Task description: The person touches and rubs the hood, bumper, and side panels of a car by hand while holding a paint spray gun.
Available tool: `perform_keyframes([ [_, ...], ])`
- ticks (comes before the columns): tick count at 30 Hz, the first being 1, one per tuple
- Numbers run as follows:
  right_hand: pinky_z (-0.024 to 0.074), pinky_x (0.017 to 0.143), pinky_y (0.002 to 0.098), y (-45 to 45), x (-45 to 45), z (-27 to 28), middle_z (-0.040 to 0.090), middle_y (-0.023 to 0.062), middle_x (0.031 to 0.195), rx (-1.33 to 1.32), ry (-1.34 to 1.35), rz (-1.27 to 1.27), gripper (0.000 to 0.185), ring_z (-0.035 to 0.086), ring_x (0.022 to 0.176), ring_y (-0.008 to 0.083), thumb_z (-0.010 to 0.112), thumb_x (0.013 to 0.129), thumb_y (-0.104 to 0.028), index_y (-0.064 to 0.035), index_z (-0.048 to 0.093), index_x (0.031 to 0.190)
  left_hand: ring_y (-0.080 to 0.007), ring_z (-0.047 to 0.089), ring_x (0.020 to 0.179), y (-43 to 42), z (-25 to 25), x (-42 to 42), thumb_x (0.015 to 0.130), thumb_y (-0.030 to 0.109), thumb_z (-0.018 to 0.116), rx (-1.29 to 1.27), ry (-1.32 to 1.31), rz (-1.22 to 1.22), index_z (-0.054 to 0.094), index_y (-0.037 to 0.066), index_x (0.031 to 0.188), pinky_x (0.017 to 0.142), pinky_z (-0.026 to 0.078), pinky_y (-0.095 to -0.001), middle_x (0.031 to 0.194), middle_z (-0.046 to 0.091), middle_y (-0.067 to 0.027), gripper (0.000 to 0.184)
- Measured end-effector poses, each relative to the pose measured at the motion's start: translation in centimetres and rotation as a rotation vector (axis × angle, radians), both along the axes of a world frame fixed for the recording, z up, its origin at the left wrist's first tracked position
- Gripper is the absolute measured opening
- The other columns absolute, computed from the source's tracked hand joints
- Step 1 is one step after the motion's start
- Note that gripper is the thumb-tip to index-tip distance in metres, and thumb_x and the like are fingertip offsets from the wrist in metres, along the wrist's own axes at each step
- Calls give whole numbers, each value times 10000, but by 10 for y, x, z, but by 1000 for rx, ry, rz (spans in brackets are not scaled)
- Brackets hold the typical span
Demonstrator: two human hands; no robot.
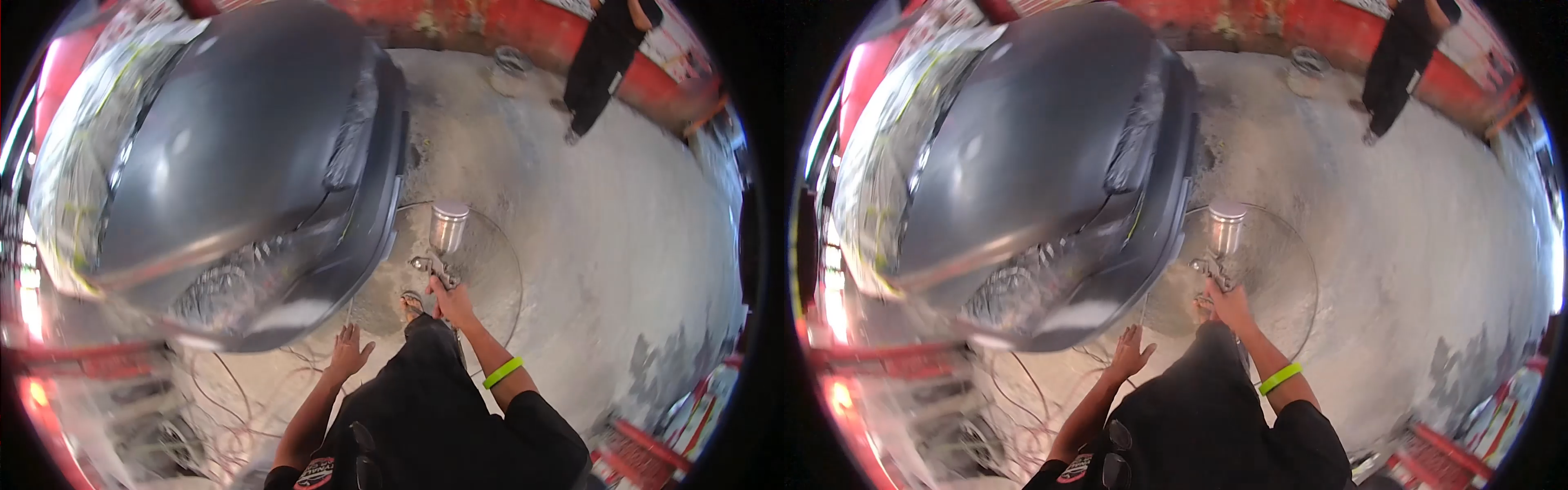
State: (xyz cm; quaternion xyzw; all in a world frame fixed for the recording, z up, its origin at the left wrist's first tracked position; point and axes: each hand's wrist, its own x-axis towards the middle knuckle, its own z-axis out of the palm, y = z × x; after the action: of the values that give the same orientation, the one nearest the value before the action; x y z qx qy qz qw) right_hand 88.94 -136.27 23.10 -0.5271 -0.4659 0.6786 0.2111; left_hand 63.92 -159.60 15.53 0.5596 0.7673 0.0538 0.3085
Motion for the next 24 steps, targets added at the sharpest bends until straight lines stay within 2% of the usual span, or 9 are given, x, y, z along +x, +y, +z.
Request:
perform_keyframes([
  [3,435,389,276,-1,1,-6,679,39,799,-55,90,-97,350,582,427,118,579,1055,-340,-15,671,962,-445,199,1541,92,8,-22,926,475,682,-203,155,-292,325,-56,1548,1234,203,-592,1638,264,-268,892],
  [7,451,410,268,-18,13,-15,684,38,814,-185,136,-199,348,592,456,106,591,1053,-338,-5,680,1004,-424,124,1570,197,-28,-51,889,521,698,-178,430,-606,279,-49,1577,1250,156,-582,1683,190,-231,988],
  [9,468,429,268,-30,20,-14,626,40,800,-283,137,-242,425,569,471,106,640,988,-201,3,593,1357,-390,101,1582,243,-36,-54,904,527,683,-187,528,-702,284,-23,1588,1261,144,-550,1699,167,-191,964],
  [11,475,446,260,-41,28,-13,622,34,816,-411,84,-243,442,570,490,99,662,989,-228,19,598,1349,-356,95,1589,277,-61,-68,911,567,647,-180,604,-825,276,-15,1596,1265,128,-544,1708,159,-168,973],
  [14,464,448,254,-65,31,-21,691,39,919,-374,130,-400,400,597,505,97,642,1020,-385,-2,662,1132,-319,90,1596,328,-86,-90,926,555,615,-83,633,-980,261,-20,1604,1265,123,-553,1712,167,-158,957],
  [15,474,458,257,-69,32,-27,668,37,892,-397,131,-428,411,594,519,97,663,1008,-372,4,650,1175,-308,90,1598,353,-92,-91,932,540,608,-32,629,-1035,256,-24,1605,1264,124,-558,1711,173,-158,946],
  [17,495,479,261,-81,30,-39,624,33,839,-453,139,-485,461,589,547,96,705,985,-345,16,627,1261,-302,90,1598,401,-104,-88,949,509,584,15,698,-971,258,-17,1607,1264,134,-560,1713,172,-155,903],
  [22,495,492,256,-93,26,-68,621,24,845,-488,170,-528,422,581,576,93,724,972,-377,3,644,1137,-276,93,1599,530,-120,-81,970,421,544,3,794,-843,256,15,1619,1267,143,-557,1720,153,-140,817],
  [24,487,497,253,-94,24,-75,623,20,849,-477,171,-562,410,580,589,92,725,973,-372,-2,649,1133,-320,94,1594,573,-129,-85,959,400,569,49,807,-788,251,8,1615,1262,149,-567,1714,157,-157,828],
])
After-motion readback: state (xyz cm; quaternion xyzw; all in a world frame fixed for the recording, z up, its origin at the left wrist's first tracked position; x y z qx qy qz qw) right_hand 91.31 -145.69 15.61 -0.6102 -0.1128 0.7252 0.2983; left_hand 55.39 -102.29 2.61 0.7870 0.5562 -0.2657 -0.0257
